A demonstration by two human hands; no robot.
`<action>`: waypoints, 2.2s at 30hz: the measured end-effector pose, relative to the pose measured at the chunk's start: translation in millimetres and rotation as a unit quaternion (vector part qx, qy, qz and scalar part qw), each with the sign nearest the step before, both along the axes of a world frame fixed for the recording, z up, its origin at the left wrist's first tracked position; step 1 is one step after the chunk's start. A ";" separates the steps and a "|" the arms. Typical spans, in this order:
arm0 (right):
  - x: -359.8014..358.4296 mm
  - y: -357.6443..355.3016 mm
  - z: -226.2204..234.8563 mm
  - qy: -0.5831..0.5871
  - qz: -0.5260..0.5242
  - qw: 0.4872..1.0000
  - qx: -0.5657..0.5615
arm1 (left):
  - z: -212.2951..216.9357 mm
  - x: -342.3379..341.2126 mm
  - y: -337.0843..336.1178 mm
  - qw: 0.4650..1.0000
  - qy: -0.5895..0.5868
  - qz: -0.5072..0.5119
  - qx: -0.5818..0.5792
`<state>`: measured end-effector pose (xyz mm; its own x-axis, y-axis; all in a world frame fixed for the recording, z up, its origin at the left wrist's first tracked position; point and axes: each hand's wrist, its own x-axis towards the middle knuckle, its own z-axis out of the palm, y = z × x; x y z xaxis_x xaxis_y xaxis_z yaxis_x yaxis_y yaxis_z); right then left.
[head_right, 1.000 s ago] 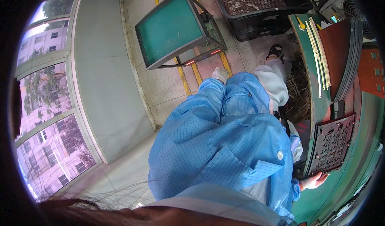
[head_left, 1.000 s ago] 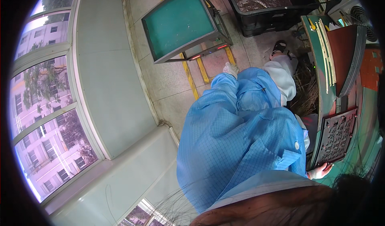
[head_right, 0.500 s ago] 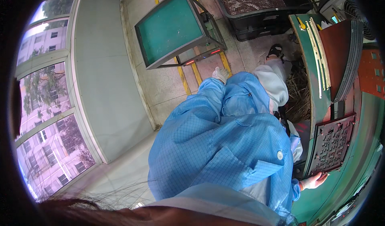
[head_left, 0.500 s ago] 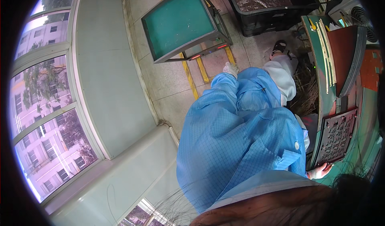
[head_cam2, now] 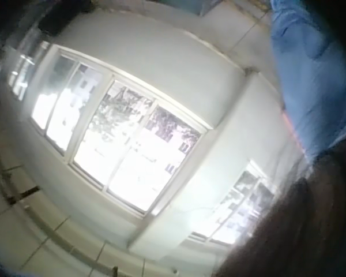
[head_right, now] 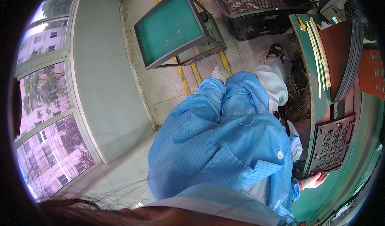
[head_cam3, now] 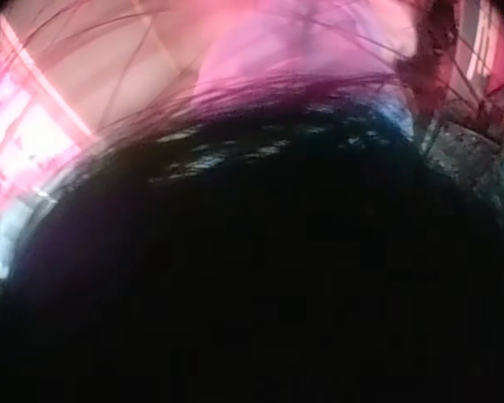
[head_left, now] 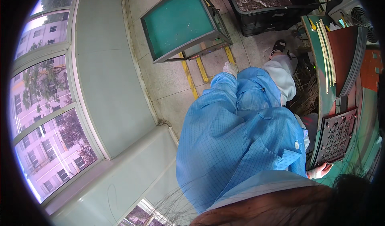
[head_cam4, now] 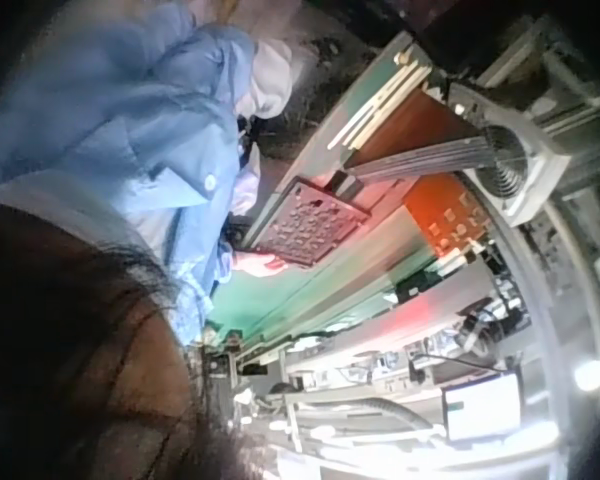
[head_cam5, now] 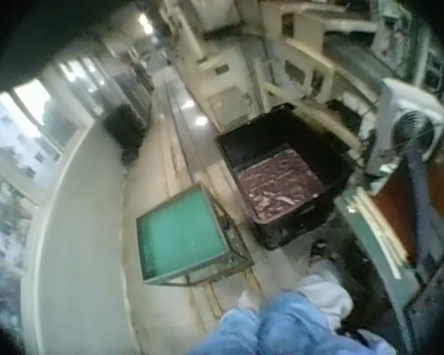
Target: Assembling components and placing templates onto PCB boards at an industrial assembly line workstation.
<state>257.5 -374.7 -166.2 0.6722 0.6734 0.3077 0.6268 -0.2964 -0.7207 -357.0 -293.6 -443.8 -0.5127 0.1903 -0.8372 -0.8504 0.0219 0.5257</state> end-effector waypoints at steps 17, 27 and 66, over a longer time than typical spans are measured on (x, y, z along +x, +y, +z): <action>-3.5 -19.7 12.9 0.027 -0.068 0.997 -0.027 | -65.6 17.1 0.7 1.000 -0.021 0.008 0.011; 0.0 1.6 2.9 0.009 -0.036 0.998 -0.052 | -51.6 -29.1 -3.0 0.998 -0.020 0.025 0.045; 26.4 -1.2 -5.1 0.014 -0.093 0.993 -0.073 | 82.7 -73.5 74.8 -0.180 -0.303 0.830 0.431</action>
